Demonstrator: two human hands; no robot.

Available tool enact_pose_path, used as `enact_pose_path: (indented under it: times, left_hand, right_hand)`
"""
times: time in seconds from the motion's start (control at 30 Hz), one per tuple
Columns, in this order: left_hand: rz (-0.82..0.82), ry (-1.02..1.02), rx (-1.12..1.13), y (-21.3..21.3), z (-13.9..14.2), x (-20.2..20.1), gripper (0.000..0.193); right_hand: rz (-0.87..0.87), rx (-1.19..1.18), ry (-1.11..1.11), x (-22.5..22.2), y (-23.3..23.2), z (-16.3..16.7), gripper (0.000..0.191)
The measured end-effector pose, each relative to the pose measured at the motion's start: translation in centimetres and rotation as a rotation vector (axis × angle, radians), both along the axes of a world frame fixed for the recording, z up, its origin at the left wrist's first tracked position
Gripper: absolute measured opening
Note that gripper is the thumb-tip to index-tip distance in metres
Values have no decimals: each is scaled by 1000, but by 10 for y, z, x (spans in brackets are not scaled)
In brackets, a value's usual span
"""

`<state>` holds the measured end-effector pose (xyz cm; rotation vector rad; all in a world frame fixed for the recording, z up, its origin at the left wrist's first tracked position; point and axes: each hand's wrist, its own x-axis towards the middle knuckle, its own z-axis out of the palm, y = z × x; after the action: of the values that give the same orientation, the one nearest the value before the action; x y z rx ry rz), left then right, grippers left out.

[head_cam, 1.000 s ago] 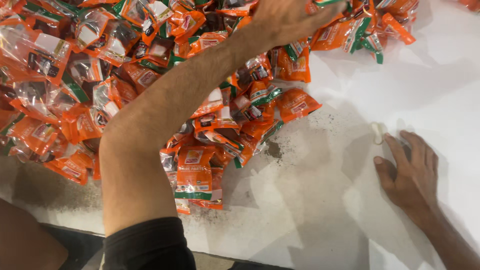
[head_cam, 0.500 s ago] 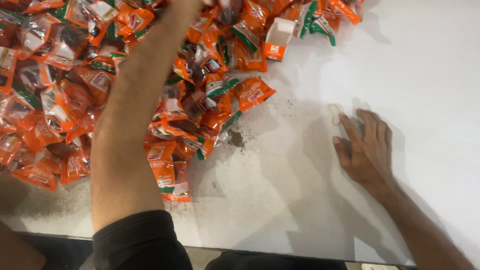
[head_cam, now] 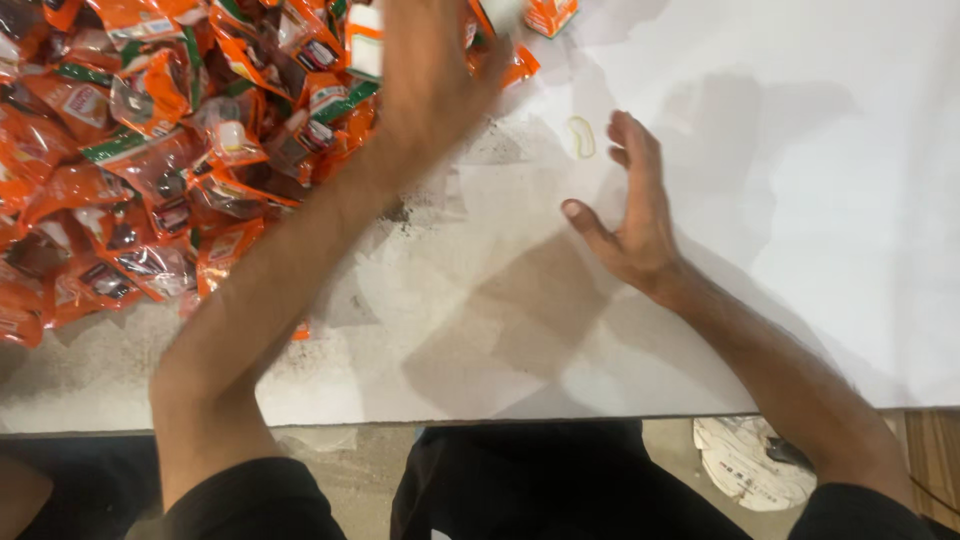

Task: The person picks up small orange paste sachets from a pile on the table, opens a small orange cardboard box, places a sachet inside, and folds the box flaps closed. They set finished boxes aside and repeat the packing cycle with new sachets and boxes.

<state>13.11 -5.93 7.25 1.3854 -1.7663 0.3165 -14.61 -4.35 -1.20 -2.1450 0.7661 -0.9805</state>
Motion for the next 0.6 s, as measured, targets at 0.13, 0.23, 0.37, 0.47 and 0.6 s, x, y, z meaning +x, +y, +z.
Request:
enact_pose_path:
  times: [0.13, 0.23, 0.37, 0.47, 0.6]
  left_hand:
    - [-57, -273, 378, 73, -38, -90, 73]
    - [-323, 41, 398, 106, -65, -101, 92]
    - [-526, 418, 898, 117, -59, -37, 94]
    - [-37, -199, 327, 95, -38, 20, 50]
    - [-53, -210, 491, 47, -33, 61, 70]
  right_hand:
    - [385, 430, -353, 9, 19, -12, 97]
    - [407, 560, -273, 2, 21, -11, 94]
    - [387, 627, -215, -10, 18, -4, 79]
    - [356, 488, -76, -2, 23, -5, 70]
    - [263, 51, 244, 6, 31, -1, 65]
